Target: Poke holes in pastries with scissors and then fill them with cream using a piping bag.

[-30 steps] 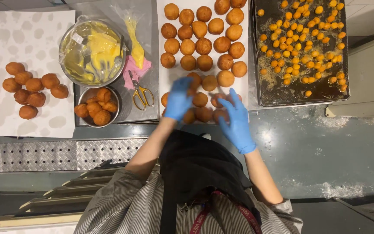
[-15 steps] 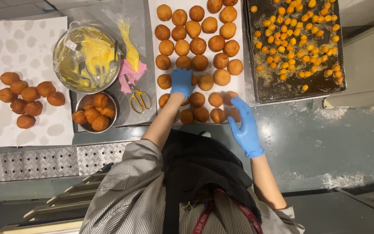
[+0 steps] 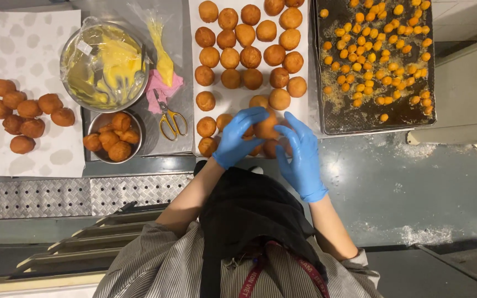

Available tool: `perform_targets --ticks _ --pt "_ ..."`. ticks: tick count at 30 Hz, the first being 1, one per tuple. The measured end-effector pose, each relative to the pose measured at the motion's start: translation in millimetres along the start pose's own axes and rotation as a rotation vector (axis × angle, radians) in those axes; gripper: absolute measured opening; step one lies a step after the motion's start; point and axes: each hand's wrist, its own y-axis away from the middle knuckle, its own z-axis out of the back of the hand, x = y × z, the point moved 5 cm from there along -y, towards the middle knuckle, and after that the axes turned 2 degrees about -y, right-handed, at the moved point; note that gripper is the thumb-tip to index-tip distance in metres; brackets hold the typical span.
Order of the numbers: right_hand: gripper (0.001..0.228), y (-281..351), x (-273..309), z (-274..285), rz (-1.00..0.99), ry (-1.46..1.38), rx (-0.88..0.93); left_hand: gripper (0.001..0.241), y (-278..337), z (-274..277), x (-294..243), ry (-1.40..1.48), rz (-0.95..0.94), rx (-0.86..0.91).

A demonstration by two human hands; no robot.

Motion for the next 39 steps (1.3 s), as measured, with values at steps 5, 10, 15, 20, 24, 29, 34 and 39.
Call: perform_targets --ticks 5,10,15,20,24,29,34,39 --pt "0.052 -7.4 11.4 7.8 0.064 0.048 0.038 0.056 7.2 -2.4 4.0 -0.016 -0.034 0.026" --pt "0.049 1.5 0.3 1.2 0.056 -0.073 0.034 0.07 1.9 -0.4 -10.1 -0.042 0.077 -0.078" --pt "0.062 12.3 -20.3 -2.4 -0.158 -0.407 -0.061 0.07 2.2 -1.8 -28.0 -0.038 -0.107 0.011" --pt "0.064 33.7 -59.2 -16.4 -0.35 -0.72 -0.074 0.07 -11.2 5.8 -49.0 -0.028 -0.1 0.056" --pt "0.058 24.8 -54.1 -16.4 -0.584 -1.439 0.009 0.07 -22.1 15.9 -66.6 -0.009 -0.079 0.058" --pt "0.058 31.2 -59.9 -25.3 -0.646 -1.658 0.057 0.07 -20.6 19.0 -77.8 -0.031 -0.1 0.03" --pt "0.074 30.9 -52.2 -23.0 -0.584 -1.102 0.159 0.068 -11.6 14.3 -69.9 0.038 0.047 0.096" --pt "0.07 15.6 -24.1 10.9 -0.065 -0.252 -0.164 0.07 -11.6 18.7 -86.1 0.007 -0.076 0.056"
